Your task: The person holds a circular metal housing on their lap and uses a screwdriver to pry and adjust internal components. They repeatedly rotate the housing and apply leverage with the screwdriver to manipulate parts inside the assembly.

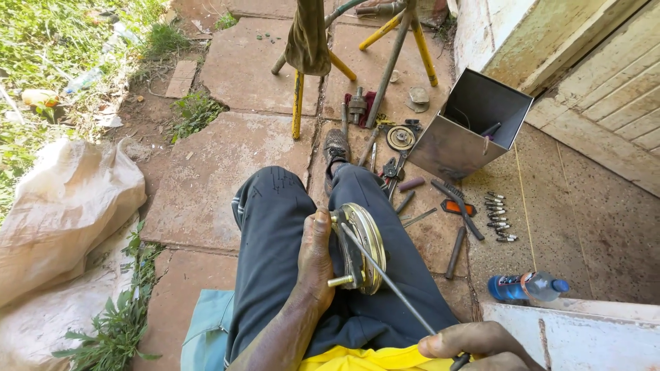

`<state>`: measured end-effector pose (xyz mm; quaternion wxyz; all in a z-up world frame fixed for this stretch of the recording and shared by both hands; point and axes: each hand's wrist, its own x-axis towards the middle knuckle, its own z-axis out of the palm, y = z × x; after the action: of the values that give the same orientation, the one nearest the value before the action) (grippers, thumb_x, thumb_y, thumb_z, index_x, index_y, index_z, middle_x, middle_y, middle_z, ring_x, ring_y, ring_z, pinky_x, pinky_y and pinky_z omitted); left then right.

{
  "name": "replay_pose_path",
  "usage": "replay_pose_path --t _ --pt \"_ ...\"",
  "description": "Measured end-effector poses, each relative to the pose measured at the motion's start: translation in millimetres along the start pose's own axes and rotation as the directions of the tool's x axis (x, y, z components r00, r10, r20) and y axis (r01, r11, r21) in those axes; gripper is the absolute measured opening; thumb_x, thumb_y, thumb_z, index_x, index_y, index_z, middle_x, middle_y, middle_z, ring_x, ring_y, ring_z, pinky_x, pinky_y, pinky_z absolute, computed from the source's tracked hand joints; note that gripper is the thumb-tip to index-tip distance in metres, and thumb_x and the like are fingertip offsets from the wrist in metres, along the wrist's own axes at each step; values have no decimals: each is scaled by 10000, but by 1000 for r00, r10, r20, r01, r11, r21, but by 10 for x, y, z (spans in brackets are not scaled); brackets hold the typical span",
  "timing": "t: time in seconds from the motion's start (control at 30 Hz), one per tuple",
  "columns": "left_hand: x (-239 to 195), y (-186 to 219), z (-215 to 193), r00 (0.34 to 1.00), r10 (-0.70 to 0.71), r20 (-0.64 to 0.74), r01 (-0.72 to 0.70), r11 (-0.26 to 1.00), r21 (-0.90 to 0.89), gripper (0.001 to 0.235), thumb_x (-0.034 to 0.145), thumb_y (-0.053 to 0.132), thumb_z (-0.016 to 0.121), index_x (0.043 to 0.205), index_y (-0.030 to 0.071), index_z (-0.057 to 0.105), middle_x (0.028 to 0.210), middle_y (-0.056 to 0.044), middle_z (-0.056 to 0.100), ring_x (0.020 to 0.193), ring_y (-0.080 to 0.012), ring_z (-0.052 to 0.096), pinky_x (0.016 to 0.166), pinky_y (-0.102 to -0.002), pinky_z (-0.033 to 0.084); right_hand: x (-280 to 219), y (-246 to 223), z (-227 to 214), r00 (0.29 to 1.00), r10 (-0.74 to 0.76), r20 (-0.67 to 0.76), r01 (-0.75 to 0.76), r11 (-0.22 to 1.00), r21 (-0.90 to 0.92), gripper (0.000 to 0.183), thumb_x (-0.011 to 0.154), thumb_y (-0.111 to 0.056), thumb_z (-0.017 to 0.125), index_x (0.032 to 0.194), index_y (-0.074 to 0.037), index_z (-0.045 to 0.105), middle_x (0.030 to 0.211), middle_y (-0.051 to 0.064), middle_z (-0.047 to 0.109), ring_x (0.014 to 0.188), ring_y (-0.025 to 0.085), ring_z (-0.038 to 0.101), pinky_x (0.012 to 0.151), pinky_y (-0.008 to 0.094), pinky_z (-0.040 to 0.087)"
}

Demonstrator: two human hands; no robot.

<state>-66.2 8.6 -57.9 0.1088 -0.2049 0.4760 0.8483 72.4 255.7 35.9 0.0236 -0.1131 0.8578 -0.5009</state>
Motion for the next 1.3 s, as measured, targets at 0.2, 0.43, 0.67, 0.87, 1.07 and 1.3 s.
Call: replay_pose_path --t 0.2,0.43,0.67,0.87,1.07,1.3 --pt "-1 -32 -12 997 40 61 -46 994 103 602 910 716 482 1149 167 550 1154 -72 511 1136 -215 473 1024 -456 352 215 56 -208 969 -37 245 36 999 6 342 942 -239 682 1194 -99 868 1145 -28 963 986 31 949 1104 179 559" --pt "-47 13 11 991 94 95 -111 976 186 648 914 725 441 1185 149 561 1155 -70 538 1114 -202 476 1016 -429 351 354 183 -336 917 -119 380 120 993 20 337 958 -194 666 1258 -99 785 1232 6 910 1123 59 895 1145 224 514" --pt "-6 -8 4 998 53 36 -58 991 124 618 924 692 477 1184 139 572 1160 -66 521 1122 -198 462 1036 -426 333 267 114 -149 964 -204 169 198 979 52 171 940 -184 665 1075 -124 751 1149 24 884 1061 92 900 1071 247 628" --pt "-14 11 10 1000 13 15 -14 992 123 685 888 754 430 1184 155 584 1345 -112 512 1296 -275 456 1105 -516 325 104 51 -21 968 -249 -11 249 967 53 68 925 -176 664 929 -144 724 1083 38 863 1011 118 904 1013 267 719" --pt "-115 138 67 991 77 109 -108 941 322 823 903 767 267 1260 116 622 1252 -120 583 1222 -262 559 1065 -462 430 308 214 401 948 -182 -260 256 922 290 73 937 -203 674 965 -156 626 1072 108 776 902 198 827 822 361 718" --pt "-82 62 77 947 227 229 -310 837 451 840 1005 420 566 1680 89 192 1732 -253 261 1580 -386 332 1272 -472 263 620 578 312 932 246 -266 132 454 881 235 1044 -145 586 1244 -22 605 1172 240 712 1015 351 747 883 503 633"
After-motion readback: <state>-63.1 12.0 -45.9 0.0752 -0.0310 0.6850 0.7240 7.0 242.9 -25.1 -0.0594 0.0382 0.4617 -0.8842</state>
